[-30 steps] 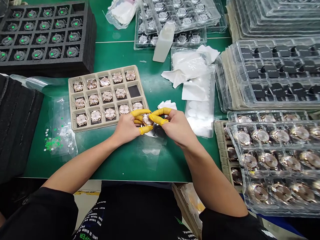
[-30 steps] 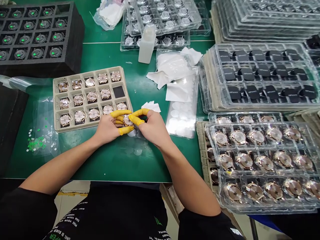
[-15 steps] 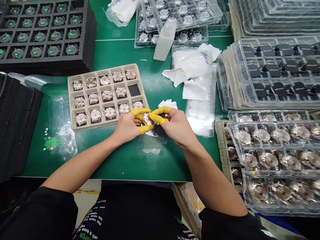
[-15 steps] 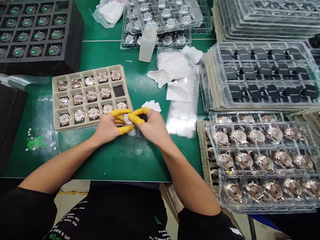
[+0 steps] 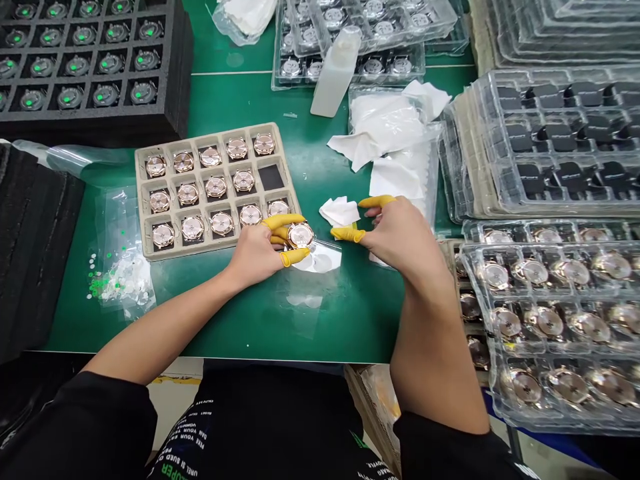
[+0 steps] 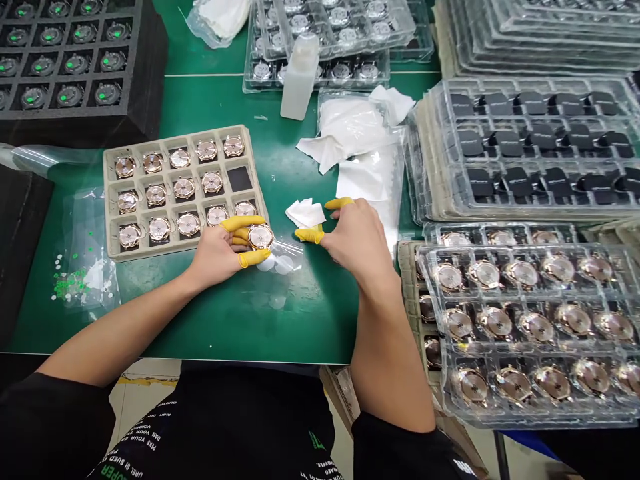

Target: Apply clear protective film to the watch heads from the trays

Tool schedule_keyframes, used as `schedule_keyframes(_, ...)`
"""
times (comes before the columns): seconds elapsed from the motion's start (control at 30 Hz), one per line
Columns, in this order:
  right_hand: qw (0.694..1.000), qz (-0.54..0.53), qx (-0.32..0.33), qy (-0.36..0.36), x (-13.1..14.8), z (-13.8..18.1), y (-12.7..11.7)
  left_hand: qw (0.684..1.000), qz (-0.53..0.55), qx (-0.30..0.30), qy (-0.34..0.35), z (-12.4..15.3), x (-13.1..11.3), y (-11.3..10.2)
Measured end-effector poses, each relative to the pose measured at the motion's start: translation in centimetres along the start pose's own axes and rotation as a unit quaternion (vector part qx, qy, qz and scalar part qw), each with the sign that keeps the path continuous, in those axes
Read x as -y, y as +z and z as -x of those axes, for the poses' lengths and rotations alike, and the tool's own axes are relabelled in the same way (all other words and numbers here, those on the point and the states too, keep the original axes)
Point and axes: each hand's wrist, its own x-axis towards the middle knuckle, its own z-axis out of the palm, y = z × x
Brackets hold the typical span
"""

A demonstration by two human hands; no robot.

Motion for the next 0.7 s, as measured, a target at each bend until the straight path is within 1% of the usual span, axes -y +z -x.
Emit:
schedule_keyframes(0.1, 0.999, 0.03, -0.011, 0.002, 0.5, 0.0, 0.7, 1.0, -0.008, -0.002, 0.0, 0.0, -0.1, 0.0)
schedule_keyframes(0.2, 0.999, 0.021, -0.023, 0.03, 0.9, -0.6, 0.8, 1.0, -0.014, -0.003, 0.001, 0.0, -0.3, 0.0)
schedule_keyframes(0.33, 0.99, 0.002, -0.123, 0.075, 1.3, -0.9, 0.0, 1.0, -0.015, -0.006, -0.001, 0.0, -0.3, 0.0)
schedule_keyframes(0.37, 0.989, 0.012, -0.124, 0.082, 1.4, -0.6, -0.1, 1.0, -0.014, -0.006, -0.002, 0.0, -0.3, 0.0)
schedule_keyframes(0.43, 0.993, 0.046, -0.073, 0.086, 2.0, 0.2, -0.1, 1.0, -0.01, -0.003, -0.004, 0.0, -0.3, 0.0)
schedule_keyframes(0.5, 0.993, 0.091, -0.014, 0.068, 2.7, 1.1, 0.3, 1.0, -0.006, -0.001, -0.004, 0.0, -0.3, 0.0)
schedule_keyframes(0.57, 0.992, 0.121, 0.005, 0.048, 3.3, 1.7, 0.9, 1.0, -0.005, -0.001, -0.003, 0.0, -0.3, 0.0)
schedule_keyframes(0.63, 0.994, 0.097, 0.011, 0.046, 3.5, 1.8, 1.3, 1.0, -0.007, -0.003, -0.001, 0.0, -0.4, 0.0)
schedule_keyframes(0.7, 0.999, -0.002, 0.017, 0.047, 3.4, 1.5, 1.3, 1.0, -0.007, -0.005, -0.001, 0.0, -0.3, 0.0)
